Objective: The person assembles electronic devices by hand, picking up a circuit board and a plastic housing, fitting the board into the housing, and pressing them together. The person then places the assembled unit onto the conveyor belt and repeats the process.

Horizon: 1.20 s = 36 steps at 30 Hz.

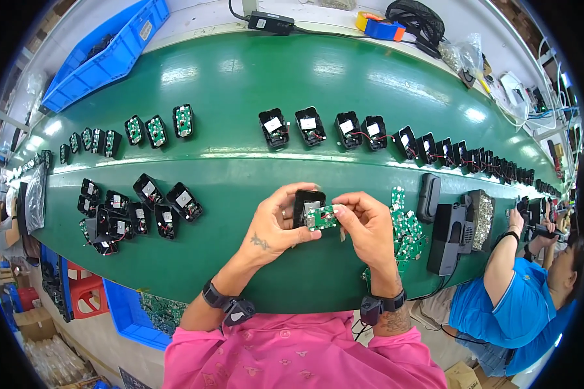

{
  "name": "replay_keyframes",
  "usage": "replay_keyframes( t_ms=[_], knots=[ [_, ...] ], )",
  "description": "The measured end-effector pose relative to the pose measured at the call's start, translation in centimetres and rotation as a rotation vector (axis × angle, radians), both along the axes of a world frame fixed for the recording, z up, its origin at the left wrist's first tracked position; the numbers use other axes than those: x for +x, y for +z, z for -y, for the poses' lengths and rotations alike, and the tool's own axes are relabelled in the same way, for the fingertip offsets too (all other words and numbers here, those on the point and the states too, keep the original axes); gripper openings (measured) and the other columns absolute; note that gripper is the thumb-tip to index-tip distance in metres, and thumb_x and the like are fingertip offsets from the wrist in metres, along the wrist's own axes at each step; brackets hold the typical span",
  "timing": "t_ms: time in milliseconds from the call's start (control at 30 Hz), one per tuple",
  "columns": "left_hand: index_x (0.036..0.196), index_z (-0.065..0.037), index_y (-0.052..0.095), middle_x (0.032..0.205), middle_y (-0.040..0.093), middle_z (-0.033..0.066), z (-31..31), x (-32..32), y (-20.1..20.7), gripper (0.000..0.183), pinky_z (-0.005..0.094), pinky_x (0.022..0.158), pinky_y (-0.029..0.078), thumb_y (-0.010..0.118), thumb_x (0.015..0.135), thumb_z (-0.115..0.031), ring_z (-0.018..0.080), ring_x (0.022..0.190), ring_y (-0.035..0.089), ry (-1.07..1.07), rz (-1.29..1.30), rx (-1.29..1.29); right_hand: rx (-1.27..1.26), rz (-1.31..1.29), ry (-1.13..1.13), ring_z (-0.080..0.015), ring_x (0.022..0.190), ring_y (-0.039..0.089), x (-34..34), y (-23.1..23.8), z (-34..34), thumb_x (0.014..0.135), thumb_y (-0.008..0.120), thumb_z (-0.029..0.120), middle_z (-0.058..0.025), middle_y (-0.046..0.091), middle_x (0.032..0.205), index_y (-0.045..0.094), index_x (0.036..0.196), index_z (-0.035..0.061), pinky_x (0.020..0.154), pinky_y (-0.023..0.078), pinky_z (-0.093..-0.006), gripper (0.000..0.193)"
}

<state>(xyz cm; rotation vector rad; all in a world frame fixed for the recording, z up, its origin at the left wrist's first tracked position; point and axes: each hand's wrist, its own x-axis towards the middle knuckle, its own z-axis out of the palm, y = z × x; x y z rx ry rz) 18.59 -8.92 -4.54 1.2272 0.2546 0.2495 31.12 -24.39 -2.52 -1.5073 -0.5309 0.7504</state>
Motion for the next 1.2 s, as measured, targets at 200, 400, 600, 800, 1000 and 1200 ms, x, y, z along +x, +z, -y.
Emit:
replay_keyframes(
  t_ms=[200, 400, 600, 800, 1000, 1200],
  knots=[
    [0.146, -0.005, 0.038, 0.13, 0.055, 0.014, 0.3, -0.4, 2.2, 0.07, 0.0287, 0.077, 0.06, 0.073, 0.085, -0.003, 0.0177, 0.102, 0.066, -0.098, -0.166, -0.163, -0.01, 0.079, -0.089, -0.003, 0.07, 0.057, -0.7, -0.5, -0.3, 0.095, 0.067, 0.01, -0.0004, 0.067, 0.082, 0.065, 0.105, -0.0031, 0.06, 0.045, -0.0191, 0.017],
    [0.146, -0.003, 0.038, 0.123, 0.058, 0.0165, 0.7, 0.0, 1.7, 0.059, 0.0313, 0.074, 0.063, 0.063, 0.092, -0.005, 0.0246, 0.093, 0.071, 0.008, -0.09, -0.203, 0.006, 0.271, -0.089, -0.0088, 0.079, 0.06, -1.5, -0.9, -0.9, 0.092, 0.067, 0.006, -0.0068, 0.065, 0.095, 0.066, 0.106, -0.0015, 0.069, 0.048, -0.0229, 0.016],
    [0.142, -0.002, 0.04, 0.121, 0.058, 0.0147, 0.9, -0.3, 2.0, 0.052, 0.0337, 0.079, 0.064, 0.06, 0.094, -0.004, 0.0254, 0.094, 0.071, -0.027, -0.121, -0.241, 0.048, 0.513, 0.038, -0.019, 0.112, 0.054, -1.2, -1.3, -1.1, 0.092, 0.066, 0.006, -0.0121, 0.053, 0.127, 0.072, 0.107, -0.001, 0.091, 0.048, -0.0303, 0.018],
    [0.142, -0.001, 0.04, 0.124, 0.056, 0.0137, 1.2, -0.3, 1.6, 0.05, 0.0324, 0.079, 0.064, 0.059, 0.095, -0.002, 0.0199, 0.103, 0.065, -0.013, -0.097, -0.289, 0.13, 0.126, -0.026, -0.0257, 0.121, 0.05, -2.9, -1.0, -2.2, 0.09, 0.067, 0.012, -0.0131, 0.055, 0.128, 0.076, 0.104, 0.0063, 0.1, 0.043, -0.0388, 0.018],
    [0.142, 0.001, 0.041, 0.125, 0.056, 0.012, 2.2, -0.2, 0.4, 0.049, 0.0301, 0.086, 0.06, 0.056, 0.095, 0.006, 0.0166, 0.106, 0.063, 0.273, -0.005, 0.026, -0.121, 0.979, -0.291, -0.028, 0.105, 0.052, -4.8, -0.9, -2.6, 0.089, 0.067, 0.009, -0.011, 0.058, 0.115, 0.074, 0.097, 0.0051, 0.09, 0.042, -0.0401, 0.011],
    [0.136, 0.001, 0.051, 0.129, 0.058, 0.0126, 1.5, -1.0, 0.5, 0.045, 0.0271, 0.083, 0.056, 0.057, 0.093, 0.008, 0.0145, 0.105, 0.064, 0.353, 0.015, 0.278, -0.11, 0.97, -0.124, -0.0311, 0.075, 0.057, -3.8, -0.1, -2.9, 0.088, 0.067, 0.007, -0.0121, 0.061, 0.081, 0.066, 0.086, 0.0023, 0.069, 0.045, -0.0397, 0.005]
  ],
)
